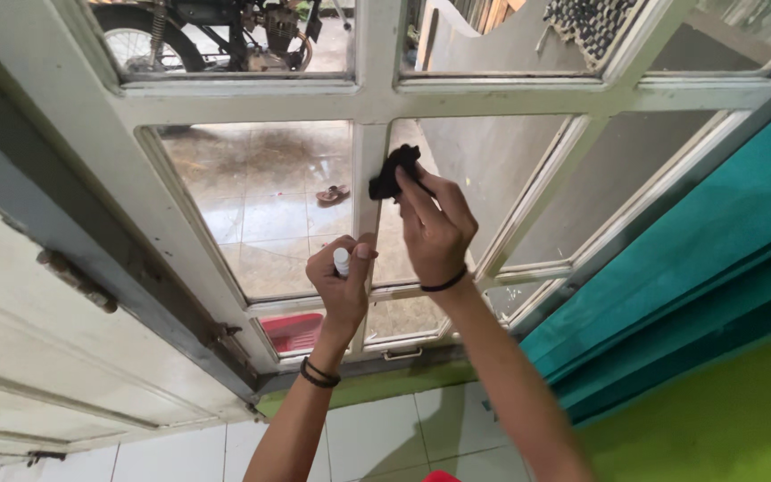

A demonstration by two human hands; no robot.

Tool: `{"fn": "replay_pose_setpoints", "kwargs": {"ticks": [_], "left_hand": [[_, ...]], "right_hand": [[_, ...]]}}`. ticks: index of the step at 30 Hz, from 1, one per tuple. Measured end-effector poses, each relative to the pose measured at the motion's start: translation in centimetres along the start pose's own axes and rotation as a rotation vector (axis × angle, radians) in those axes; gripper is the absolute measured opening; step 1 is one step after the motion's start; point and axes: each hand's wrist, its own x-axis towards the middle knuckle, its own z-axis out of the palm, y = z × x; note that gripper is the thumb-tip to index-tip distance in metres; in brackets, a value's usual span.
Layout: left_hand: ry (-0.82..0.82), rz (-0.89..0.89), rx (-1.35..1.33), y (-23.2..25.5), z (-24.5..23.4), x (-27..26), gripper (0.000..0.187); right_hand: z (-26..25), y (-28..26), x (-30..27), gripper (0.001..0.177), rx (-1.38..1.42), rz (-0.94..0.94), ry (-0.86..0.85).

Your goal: The person wipes a window pane with a cloth and sprays liquid from a small bottle onto the glass and frame.

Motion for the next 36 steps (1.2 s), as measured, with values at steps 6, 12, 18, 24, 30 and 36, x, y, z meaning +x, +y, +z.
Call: {"fn": "replay_pose_setpoints", "kwargs": {"ticks": [6,12,18,24,30,36], "left_hand": [[-0.023,-0.040,-0.004,0.3,0.1,-0.4,0.032],[-0.041,-0.056,-0.022,-0.1,0.9,-0.6,0.031],[-0.056,-0.054,-0.016,-0.6,1.8,-0.4,0.029],[-0.074,-0.037,-0.005,-0.9,2.6,-0.5,0.029],[-0.071,-0.048,-0.002,-1.2,1.6,-0.5,0.031],[-0.077,-0.037,0.058,-1.1,0.2,-0.2,0.035]], "right_hand": [[-4.2,3.8,1.1,0.036,-0.212,-0.458,-0.343],[-8.0,8.6,4.0,0.014,-0.316,-0.780,-0.496],[-13.6,11.0,6.6,0.007,-0.457,-0.772,-0.560],[-11.9,12.1,2.7,0.013,-0.501,-0.505,-0.338],[-7.3,11.1,-3.4,0.024,-0.402,-0.092,-0.016],[-3.3,8.7,-7.4,0.027,-0.153,0.280,0.148]]}}
